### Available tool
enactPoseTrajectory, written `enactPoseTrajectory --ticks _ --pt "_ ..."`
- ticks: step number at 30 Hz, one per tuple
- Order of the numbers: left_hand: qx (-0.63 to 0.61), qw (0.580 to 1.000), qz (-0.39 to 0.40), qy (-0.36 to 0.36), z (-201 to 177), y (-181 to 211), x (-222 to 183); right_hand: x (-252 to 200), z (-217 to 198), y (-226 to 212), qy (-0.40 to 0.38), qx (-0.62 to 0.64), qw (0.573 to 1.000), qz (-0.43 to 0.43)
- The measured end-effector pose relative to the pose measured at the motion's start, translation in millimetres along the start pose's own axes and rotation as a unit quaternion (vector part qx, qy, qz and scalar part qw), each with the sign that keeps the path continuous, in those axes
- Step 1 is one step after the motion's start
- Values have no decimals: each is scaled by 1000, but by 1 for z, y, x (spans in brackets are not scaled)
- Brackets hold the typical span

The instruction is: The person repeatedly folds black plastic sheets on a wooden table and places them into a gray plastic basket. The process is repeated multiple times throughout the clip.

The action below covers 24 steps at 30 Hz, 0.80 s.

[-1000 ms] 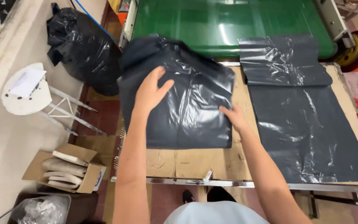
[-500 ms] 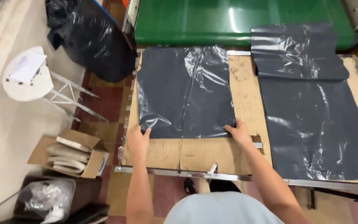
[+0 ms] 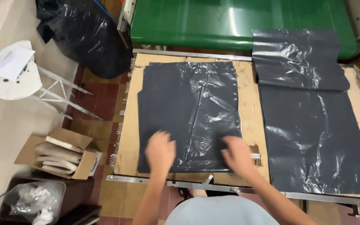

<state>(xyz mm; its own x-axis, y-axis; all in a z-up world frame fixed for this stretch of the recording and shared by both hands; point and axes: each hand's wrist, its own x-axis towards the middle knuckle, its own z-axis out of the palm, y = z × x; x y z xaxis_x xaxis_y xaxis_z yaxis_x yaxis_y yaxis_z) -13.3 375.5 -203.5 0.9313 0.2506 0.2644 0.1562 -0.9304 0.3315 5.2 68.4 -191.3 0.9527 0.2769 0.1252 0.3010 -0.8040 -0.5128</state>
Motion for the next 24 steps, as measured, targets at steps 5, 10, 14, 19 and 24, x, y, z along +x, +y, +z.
enactPoseTrajectory --ticks 5,10,14,19,24 --pt "-8 971 240 7 53 51 52 82 52 -14 -42 -34 955 -293" --pt "-25 977 206 -44 69 51 62 238 74 99 55 -196 944 -258" --pt "-47 980 184 -62 67 50 67 344 64 148 -72 -162 982 -63" --pt "-160 977 105 -99 67 40 76 371 65 135 -121 -187 975 29" --pt "-433 893 -74 -95 91 2 101 308 44 93 3 -124 992 -17"
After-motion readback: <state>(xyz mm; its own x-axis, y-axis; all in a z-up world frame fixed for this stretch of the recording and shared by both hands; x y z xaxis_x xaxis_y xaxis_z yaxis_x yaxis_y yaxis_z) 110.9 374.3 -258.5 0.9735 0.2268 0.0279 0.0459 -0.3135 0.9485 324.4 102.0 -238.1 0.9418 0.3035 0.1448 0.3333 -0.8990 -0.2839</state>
